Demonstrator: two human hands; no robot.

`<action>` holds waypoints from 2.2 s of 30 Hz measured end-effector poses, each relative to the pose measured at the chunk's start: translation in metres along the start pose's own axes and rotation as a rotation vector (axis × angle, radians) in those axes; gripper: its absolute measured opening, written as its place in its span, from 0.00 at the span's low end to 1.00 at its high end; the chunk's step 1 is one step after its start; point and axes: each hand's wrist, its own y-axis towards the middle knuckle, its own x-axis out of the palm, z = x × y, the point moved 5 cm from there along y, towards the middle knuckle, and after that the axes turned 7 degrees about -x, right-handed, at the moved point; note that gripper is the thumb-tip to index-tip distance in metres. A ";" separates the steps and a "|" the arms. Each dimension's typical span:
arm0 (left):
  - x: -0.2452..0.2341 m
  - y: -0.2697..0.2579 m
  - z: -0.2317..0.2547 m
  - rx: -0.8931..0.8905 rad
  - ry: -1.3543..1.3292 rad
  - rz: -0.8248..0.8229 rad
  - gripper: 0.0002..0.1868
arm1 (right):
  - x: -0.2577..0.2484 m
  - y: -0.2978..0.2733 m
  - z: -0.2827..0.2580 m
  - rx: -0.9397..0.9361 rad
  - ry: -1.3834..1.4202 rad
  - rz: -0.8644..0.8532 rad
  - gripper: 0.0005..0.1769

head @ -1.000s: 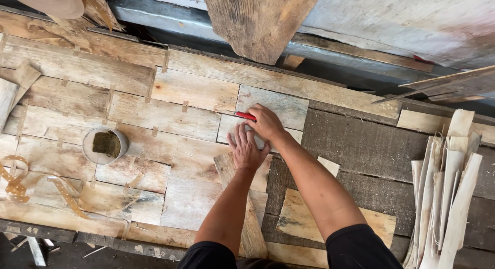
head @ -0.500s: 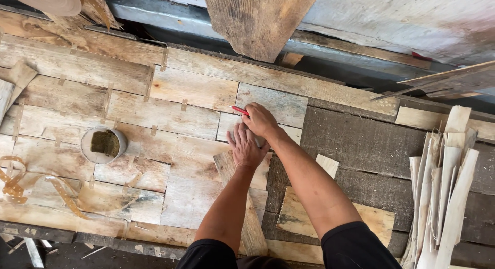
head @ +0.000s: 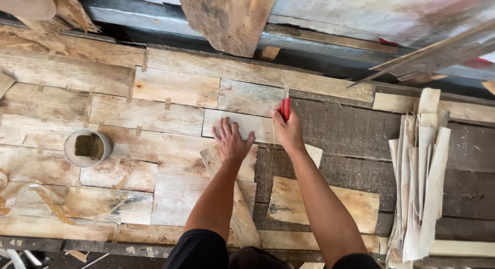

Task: Measure and trim wooden panels to fit together in a pattern.

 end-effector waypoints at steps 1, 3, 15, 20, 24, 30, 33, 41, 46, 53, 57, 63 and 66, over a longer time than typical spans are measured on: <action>0.000 -0.001 0.001 0.009 -0.002 -0.002 0.41 | -0.011 -0.011 -0.002 -0.001 -0.003 0.009 0.09; -0.003 -0.002 0.001 -0.010 -0.014 0.004 0.41 | -0.024 -0.033 0.004 0.248 0.106 -0.089 0.10; -0.003 0.001 0.009 0.018 0.127 -0.056 0.48 | -0.027 -0.014 0.085 -0.136 -0.594 0.008 0.24; -0.006 0.000 0.011 0.017 0.127 -0.051 0.47 | -0.011 -0.009 0.086 -0.136 -0.673 -0.094 0.29; -0.007 0.002 0.011 -0.009 0.144 -0.108 0.48 | -0.007 -0.013 0.093 -0.139 -0.708 -0.089 0.29; -0.004 0.004 0.011 -0.020 0.224 -0.202 0.46 | -0.009 -0.010 0.096 -0.105 -0.692 -0.089 0.30; 0.000 0.004 0.010 -0.014 0.230 -0.176 0.46 | -0.012 -0.009 0.097 -0.082 -0.681 -0.123 0.29; -0.002 0.002 0.010 0.005 0.168 -0.140 0.46 | -0.053 -0.017 0.090 0.015 -0.442 0.014 0.25; -0.010 0.001 0.018 0.016 0.147 -0.122 0.47 | -0.109 -0.063 0.079 0.032 -0.381 0.196 0.20; -0.017 -0.034 0.027 -0.002 0.034 -0.039 0.43 | -0.173 -0.155 0.080 0.086 -0.540 0.075 0.17; 0.006 -0.083 0.038 0.138 -0.111 -0.078 0.26 | -0.194 -0.197 0.083 0.173 -0.669 -0.074 0.20; 0.003 -0.204 0.075 0.200 -0.092 -0.225 0.26 | -0.188 -0.239 0.078 0.050 -0.720 -0.285 0.39; 0.018 -0.227 0.073 0.204 -0.066 -0.227 0.32 | -0.183 -0.250 0.075 0.146 -0.767 -0.367 0.50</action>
